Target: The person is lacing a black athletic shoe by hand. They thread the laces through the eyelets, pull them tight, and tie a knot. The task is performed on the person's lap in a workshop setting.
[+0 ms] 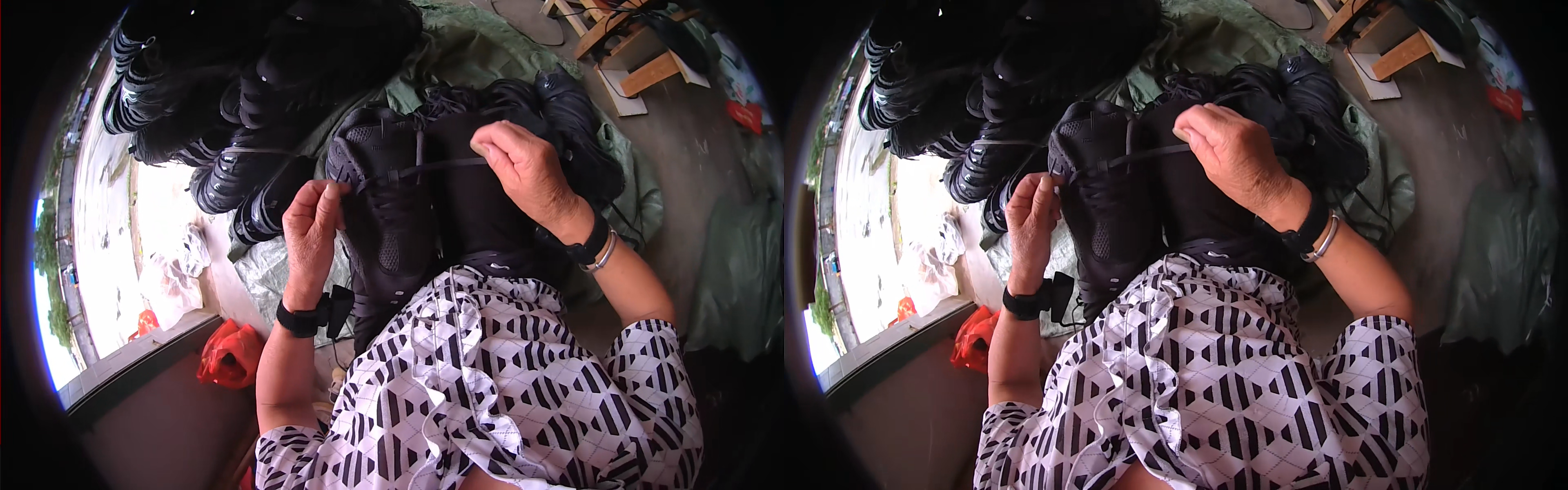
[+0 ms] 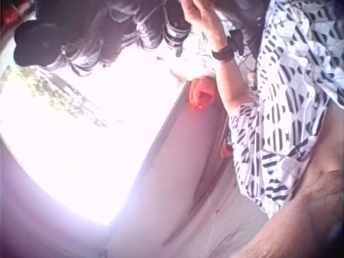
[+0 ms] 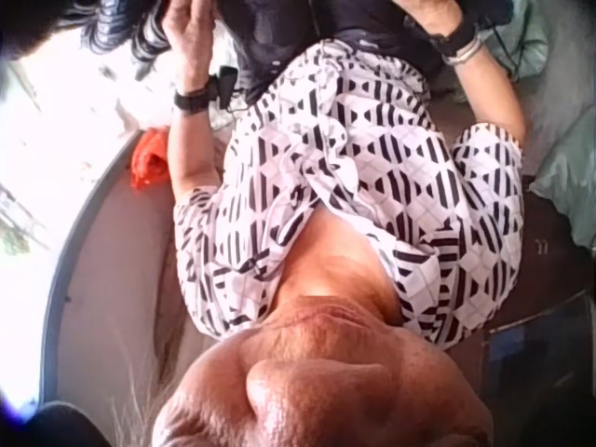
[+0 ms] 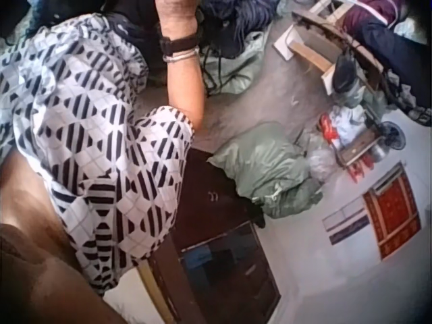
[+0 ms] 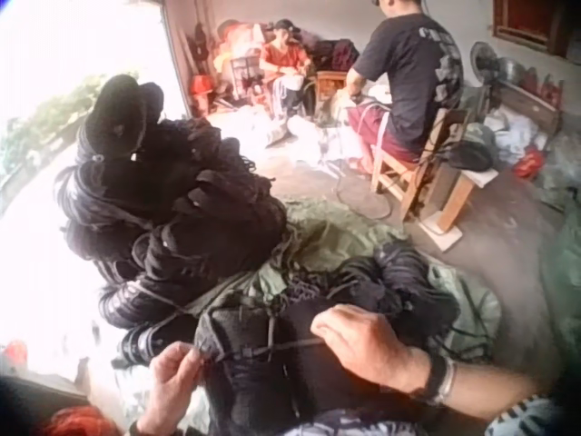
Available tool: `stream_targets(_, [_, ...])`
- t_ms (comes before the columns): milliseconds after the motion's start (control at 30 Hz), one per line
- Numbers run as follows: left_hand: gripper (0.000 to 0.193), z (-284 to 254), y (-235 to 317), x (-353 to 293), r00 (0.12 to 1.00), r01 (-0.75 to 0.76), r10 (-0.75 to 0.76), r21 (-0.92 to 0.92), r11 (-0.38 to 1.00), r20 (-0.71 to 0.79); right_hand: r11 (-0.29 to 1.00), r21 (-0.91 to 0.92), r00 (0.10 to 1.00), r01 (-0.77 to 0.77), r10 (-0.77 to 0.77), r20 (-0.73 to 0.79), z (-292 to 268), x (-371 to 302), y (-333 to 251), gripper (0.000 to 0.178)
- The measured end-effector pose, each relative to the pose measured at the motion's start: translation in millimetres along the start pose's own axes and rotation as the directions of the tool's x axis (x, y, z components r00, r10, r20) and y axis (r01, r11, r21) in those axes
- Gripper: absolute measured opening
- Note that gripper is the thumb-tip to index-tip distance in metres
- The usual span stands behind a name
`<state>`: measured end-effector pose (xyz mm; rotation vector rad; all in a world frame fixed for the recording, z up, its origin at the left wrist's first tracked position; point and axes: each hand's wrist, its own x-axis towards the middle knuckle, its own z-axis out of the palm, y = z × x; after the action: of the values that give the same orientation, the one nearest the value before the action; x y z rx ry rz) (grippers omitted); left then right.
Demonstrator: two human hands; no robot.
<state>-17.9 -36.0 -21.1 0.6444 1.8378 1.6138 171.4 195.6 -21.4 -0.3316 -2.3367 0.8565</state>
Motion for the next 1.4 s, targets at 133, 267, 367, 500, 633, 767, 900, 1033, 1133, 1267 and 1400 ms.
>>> stream_targets(133, [0.016, 4.2, 2.3, 5.0, 0.982, -0.181, 0.184, 0.074, 0.981, -0.031, 0.905, 0.363, 0.975, -0.221, 0.201, 0.091, 19.2, 15.6, -6.8, 0.011])
stream_targets(267, [0.019, 1.2, 7.2, 2.2, 0.994, -0.033, 0.028, 0.056, 0.998, 0.101, 0.826, 0.348, 0.873, -0.444, 0.31, 0.377, 29.6, 16.1, -19.2, 0.012])
stream_targets(367, [0.022, -1.7, 10.1, -1.7, 0.985, 0.075, -0.09, 0.106, 0.992, 0.147, 0.79, 0.164, 0.71, -0.591, 0.412, 0.571, 25.3, 13.4, -25.2, 0.008])
stream_targets(500, [0.025, -0.8, 10.7, -1.8, 0.986, 0.078, -0.1, 0.153, 0.985, 0.137, 0.79, 0.212, 0.737, -0.575, 0.389, 0.553, 23.4, 15.3, -26.8, 0.008])
stream_targets(633, [0.027, -1.6, 11.9, -0.2, 0.972, 0.16, -0.184, 0.163, 0.974, 0.146, 0.812, 0.172, 0.746, -0.558, 0.401, 0.531, 31.9, 15.8, -21.2, 0.009])
stream_targets(767, [0.028, -3.6, 13.1, -0.6, 0.97, 0.175, -0.191, 0.108, 0.979, 0.154, 1.0, 0.006, 0.972, -0.011, 0.009, 0.234, 43.7, 11.0, -17.7, 0.009])
stream_targets(900, [0.027, -1.2, 12.7, -0.7, 0.968, 0.202, -0.206, 0.042, 0.978, 0.142, 0.942, 0.051, 0.881, -0.331, 0.289, 0.374, 43.8, 10.3, -19.9, 0.006])
stream_targets(1033, [0.026, 1.8, 14.5, -0.9, 0.969, 0.226, -0.226, 0.015, 0.974, 0.101, 0.993, -0.115, 0.935, 0.005, 0.036, 0.352, 43.4, 15.7, -29.0, 0.008])
stream_targets(1133, [0.027, 2.8, 16.4, -0.6, 0.968, 0.242, -0.242, -0.004, 0.97, 0.064, 0.926, 0.143, 0.843, -0.349, 0.243, 0.481, 36.8, 19.7, -29.3, 0.004])
stream_targets(1267, [0.022, 7.4, 19.5, 6.2, 0.983, 0.172, -0.18, 0.139, 0.975, 0.041, 0.941, 0.184, 0.843, -0.285, 0.154, 0.516, 30.8, 22.4, -22.8, 0.008])
stream_targets(1400, [0.011, 14.5, 29.2, 15.4, 0.915, -0.363, 0.359, 0.765, 0.532, 0.184, 0.917, -0.099, 0.883, 0.386, -0.336, 0.329, 27.7, 27.6, -16.6, 0.011])
